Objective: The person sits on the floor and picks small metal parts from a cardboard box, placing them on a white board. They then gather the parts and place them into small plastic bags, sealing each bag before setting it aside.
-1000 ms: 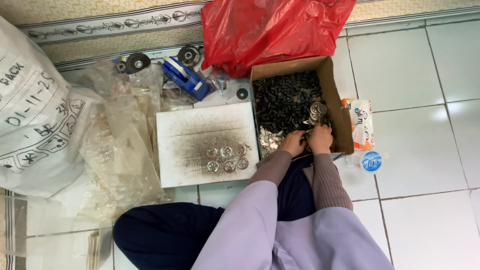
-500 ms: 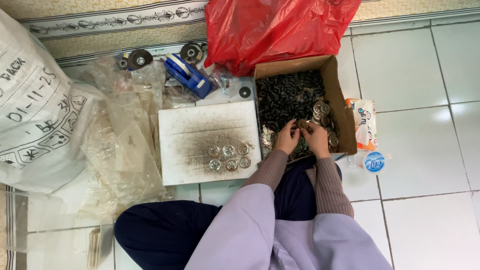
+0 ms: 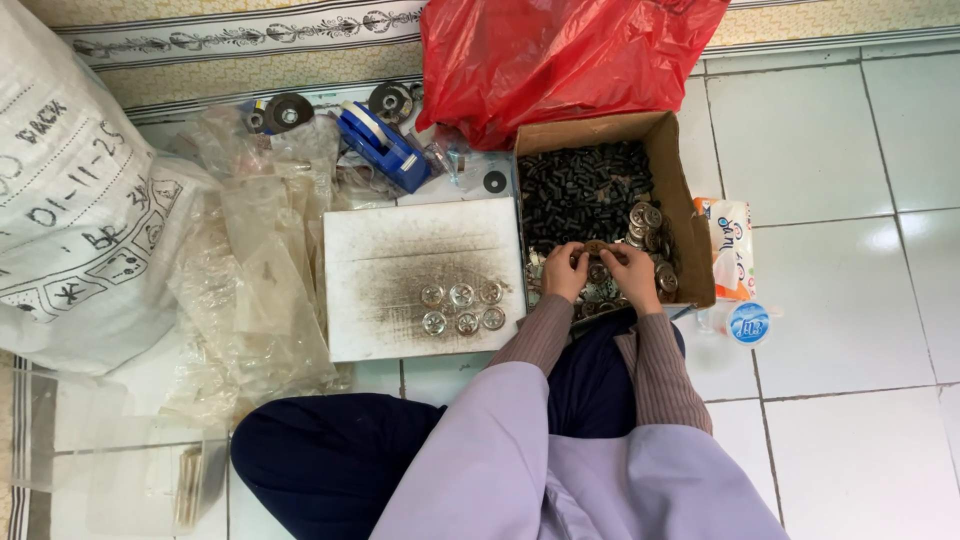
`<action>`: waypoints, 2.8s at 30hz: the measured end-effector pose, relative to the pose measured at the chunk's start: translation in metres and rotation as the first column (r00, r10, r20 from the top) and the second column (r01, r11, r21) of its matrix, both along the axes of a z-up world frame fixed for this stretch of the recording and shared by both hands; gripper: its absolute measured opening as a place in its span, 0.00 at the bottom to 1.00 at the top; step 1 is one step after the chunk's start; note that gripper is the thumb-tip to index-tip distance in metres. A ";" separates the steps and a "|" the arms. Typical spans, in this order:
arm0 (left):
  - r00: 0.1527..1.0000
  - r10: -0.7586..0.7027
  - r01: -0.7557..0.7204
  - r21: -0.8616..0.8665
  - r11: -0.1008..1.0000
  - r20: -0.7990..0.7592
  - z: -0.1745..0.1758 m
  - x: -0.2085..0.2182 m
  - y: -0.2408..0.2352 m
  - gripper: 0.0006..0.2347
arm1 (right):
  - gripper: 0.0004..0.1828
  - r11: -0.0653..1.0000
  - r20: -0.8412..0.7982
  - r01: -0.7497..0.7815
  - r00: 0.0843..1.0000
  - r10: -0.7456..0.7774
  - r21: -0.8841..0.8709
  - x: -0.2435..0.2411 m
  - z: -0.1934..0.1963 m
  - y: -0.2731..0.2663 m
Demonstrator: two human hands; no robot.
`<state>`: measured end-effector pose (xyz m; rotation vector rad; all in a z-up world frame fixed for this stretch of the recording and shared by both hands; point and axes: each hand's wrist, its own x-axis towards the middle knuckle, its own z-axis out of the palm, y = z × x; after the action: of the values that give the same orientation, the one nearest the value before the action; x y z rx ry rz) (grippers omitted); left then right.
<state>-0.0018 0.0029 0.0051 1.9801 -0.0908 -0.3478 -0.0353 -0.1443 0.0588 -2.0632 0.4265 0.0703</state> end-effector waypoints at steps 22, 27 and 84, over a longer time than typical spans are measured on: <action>0.868 0.245 -0.238 -0.070 0.969 0.431 0.090 -0.037 0.171 0.09 | 0.12 0.947 0.241 -0.202 0.960 0.142 0.249 -0.005 0.054 0.152; 0.896 0.122 -0.251 0.261 0.932 0.427 0.084 -0.057 0.206 0.13 | 0.13 0.979 0.043 -0.191 0.980 0.195 -0.077 0.016 0.039 0.186; 0.856 -0.408 0.200 0.524 0.828 0.318 -0.065 -0.002 0.004 0.11 | 0.12 0.989 -0.066 -0.110 0.992 0.104 -0.096 0.013 -0.033 0.033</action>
<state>-0.0042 0.0068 -0.0602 2.5139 -0.6751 -0.1496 -0.0226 -0.1111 0.0261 -2.1856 0.3619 0.1796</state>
